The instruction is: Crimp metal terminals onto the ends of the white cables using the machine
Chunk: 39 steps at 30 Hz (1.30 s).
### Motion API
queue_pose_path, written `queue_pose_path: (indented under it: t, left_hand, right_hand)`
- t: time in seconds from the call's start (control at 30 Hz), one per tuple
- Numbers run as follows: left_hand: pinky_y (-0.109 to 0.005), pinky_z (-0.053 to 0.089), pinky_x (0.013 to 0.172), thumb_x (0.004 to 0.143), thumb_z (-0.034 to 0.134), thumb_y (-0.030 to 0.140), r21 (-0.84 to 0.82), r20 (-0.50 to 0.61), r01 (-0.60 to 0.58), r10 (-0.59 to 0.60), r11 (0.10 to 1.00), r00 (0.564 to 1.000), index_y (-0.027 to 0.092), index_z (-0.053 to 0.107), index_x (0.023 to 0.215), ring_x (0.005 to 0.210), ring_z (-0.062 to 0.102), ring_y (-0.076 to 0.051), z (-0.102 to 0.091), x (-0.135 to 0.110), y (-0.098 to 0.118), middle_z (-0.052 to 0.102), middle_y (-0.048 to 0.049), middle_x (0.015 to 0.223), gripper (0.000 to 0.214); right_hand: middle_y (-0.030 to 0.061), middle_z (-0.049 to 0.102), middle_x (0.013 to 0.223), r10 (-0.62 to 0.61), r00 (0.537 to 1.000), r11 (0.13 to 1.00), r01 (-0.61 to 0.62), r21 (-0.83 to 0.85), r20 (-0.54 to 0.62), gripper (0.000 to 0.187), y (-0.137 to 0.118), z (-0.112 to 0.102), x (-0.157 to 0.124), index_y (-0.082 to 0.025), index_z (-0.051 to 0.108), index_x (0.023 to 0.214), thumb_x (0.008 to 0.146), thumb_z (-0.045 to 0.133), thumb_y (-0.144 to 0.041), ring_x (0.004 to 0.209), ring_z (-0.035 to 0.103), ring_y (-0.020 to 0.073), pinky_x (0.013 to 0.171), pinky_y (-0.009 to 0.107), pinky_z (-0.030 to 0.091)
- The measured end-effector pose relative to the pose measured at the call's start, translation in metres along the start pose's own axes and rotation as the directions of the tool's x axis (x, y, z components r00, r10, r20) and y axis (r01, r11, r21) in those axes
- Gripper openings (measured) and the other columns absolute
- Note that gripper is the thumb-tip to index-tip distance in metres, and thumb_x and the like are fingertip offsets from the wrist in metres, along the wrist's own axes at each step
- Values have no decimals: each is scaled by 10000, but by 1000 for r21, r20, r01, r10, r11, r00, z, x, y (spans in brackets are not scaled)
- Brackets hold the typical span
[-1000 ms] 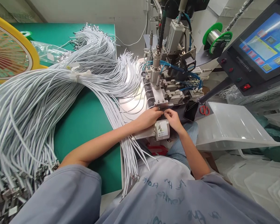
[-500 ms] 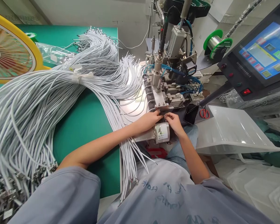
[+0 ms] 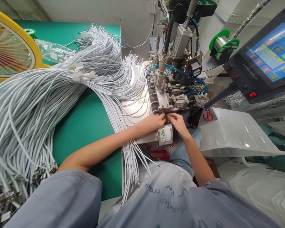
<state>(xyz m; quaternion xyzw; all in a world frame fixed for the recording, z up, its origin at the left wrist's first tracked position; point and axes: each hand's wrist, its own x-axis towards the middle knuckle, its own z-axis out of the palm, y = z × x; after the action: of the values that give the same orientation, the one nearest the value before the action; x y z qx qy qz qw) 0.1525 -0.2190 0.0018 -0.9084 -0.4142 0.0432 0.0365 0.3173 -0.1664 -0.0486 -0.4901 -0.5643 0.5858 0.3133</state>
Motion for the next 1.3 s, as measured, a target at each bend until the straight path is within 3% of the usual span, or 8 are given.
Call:
queue_pose_path:
  t: [0.3, 0.47, 0.73, 0.8, 0.87, 1.0, 1.2, 1.3]
  left_hand:
    - [-298, 462, 636, 858, 429, 24, 0, -16, 10, -10, 1000, 1000, 63, 596, 1065, 773, 626, -190, -7, -3, 1, 593, -121, 971, 269]
    - [-284, 414, 587, 807, 511, 16, -38, 42, 134, -133, 990, 990, 105, 634, 733, 819, 623, -234, -16, -8, -1, 624, -110, 764, 168]
    - [-303, 390, 543, 790, 450, 13, -83, 113, 342, -332, 936, 936, 97, 657, 783, 763, 653, -261, -21, -10, -4, 663, -142, 818, 224]
    - [-308, 398, 565, 809, 438, 29, -74, 111, 406, -397, 911, 911, 88, 658, 837, 797, 659, -278, -19, -9, -4, 671, -165, 848, 229]
    - [-304, 399, 582, 818, 432, 31, -70, 122, 444, -434, 893, 893, 80, 652, 890, 814, 661, -284, -17, -8, -5, 676, -175, 850, 236]
    - [-296, 391, 586, 807, 425, 17, -67, 165, 457, -442, 887, 882, 78, 652, 894, 795, 657, -272, -19, -8, -6, 680, -168, 834, 250]
    - [-298, 405, 622, 839, 467, 95, -210, 115, 411, -395, 887, 911, 85, 669, 807, 790, 643, -242, -28, -8, 9, 665, -149, 848, 205]
    - [-276, 433, 700, 921, 436, 222, -547, -10, 138, -172, 826, 985, 115, 671, 901, 833, 629, -185, -33, -10, 26, 663, -105, 911, 258]
  right_hand:
    - [-20, 492, 561, 39, 995, 999, -36, -25, 90, 265, 4, 3, 4, -199, 502, 653, 654, 565, -457, 512, 441, 115, 470, 239, 332]
    - [-49, 376, 502, -43, 995, 995, 51, -83, 89, 275, 7, 6, 7, -212, 425, 577, 711, 511, -436, 493, 336, 101, 481, 243, 286]
    - [-12, 479, 616, -293, 921, 932, 215, -294, -258, 213, -6, -1, -40, -200, 505, 673, 819, 456, -347, 596, 412, 133, 574, 265, 324]
    - [4, 540, 632, -314, 934, 919, 253, -303, -171, 233, -10, 12, -69, -189, 574, 733, 849, 461, -357, 590, 460, 138, 569, 265, 349]
    - [15, 590, 629, -235, 966, 908, 256, -331, 104, 231, -10, 33, -94, -188, 626, 739, 845, 500, -349, 581, 497, 143, 576, 266, 371]
    - [14, 636, 648, -41, 878, 881, 256, -396, 478, 155, -5, 73, -119, -192, 658, 802, 816, 567, -317, 580, 528, 143, 591, 259, 375]
    - [8, 576, 624, -71, 920, 842, 263, -470, 386, 197, -7, 71, -122, -184, 590, 760, 868, 426, -199, 563, 486, 139, 571, 256, 331]
    - [9, 590, 622, -85, 928, 899, 228, -373, 364, 227, -14, 40, -119, -186, 606, 742, 880, 444, -266, 594, 516, 155, 596, 264, 378]
